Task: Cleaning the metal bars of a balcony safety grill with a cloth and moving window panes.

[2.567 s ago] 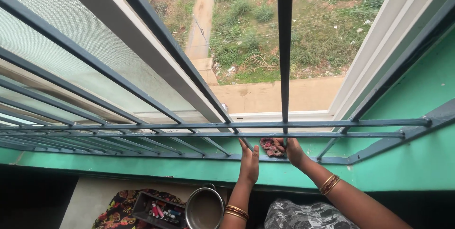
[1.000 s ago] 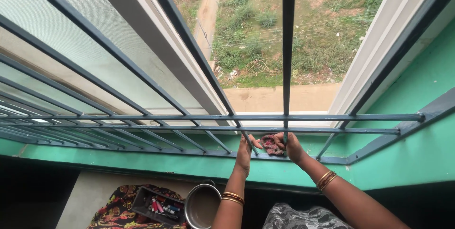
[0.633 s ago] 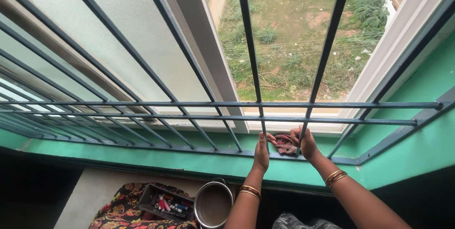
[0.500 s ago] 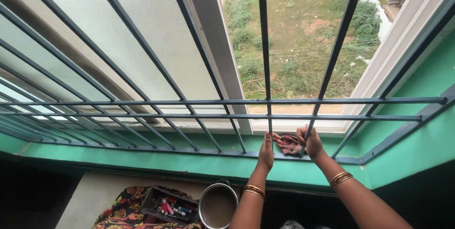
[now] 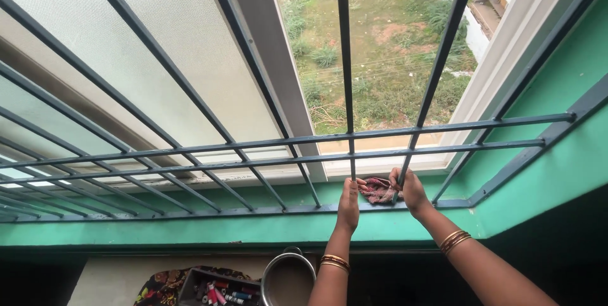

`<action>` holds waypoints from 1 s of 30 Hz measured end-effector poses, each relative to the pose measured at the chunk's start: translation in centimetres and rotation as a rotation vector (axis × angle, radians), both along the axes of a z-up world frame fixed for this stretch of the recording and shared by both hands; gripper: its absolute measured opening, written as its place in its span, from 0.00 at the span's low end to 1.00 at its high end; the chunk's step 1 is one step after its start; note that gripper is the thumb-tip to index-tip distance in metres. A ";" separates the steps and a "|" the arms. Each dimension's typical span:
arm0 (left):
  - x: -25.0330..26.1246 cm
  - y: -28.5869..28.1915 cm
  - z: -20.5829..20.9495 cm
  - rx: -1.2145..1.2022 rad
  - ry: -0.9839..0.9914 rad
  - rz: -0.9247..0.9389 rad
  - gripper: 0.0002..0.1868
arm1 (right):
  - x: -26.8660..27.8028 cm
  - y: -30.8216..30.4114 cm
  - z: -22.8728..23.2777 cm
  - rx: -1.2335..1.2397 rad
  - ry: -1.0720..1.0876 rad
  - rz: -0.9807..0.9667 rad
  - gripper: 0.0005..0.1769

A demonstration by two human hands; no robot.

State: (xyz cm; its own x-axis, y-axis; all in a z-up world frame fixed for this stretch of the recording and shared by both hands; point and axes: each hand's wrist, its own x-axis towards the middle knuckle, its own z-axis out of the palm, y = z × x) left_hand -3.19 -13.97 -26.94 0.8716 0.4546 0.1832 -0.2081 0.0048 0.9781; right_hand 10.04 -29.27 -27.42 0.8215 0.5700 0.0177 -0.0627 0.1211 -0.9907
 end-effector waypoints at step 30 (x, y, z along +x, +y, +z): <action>10.4 0.1 -5.3 -0.146 0.185 0.155 0.24 | 8.0 -0.8 -5.9 0.124 -0.106 0.318 0.36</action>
State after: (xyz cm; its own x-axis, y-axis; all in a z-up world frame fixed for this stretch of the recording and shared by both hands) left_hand 7.17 -13.84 -32.22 0.8022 0.5949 -0.0498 -0.0356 0.1309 0.9908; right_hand 18.03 -30.02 -33.28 0.5931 0.7851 0.1785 -0.0140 0.2317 -0.9727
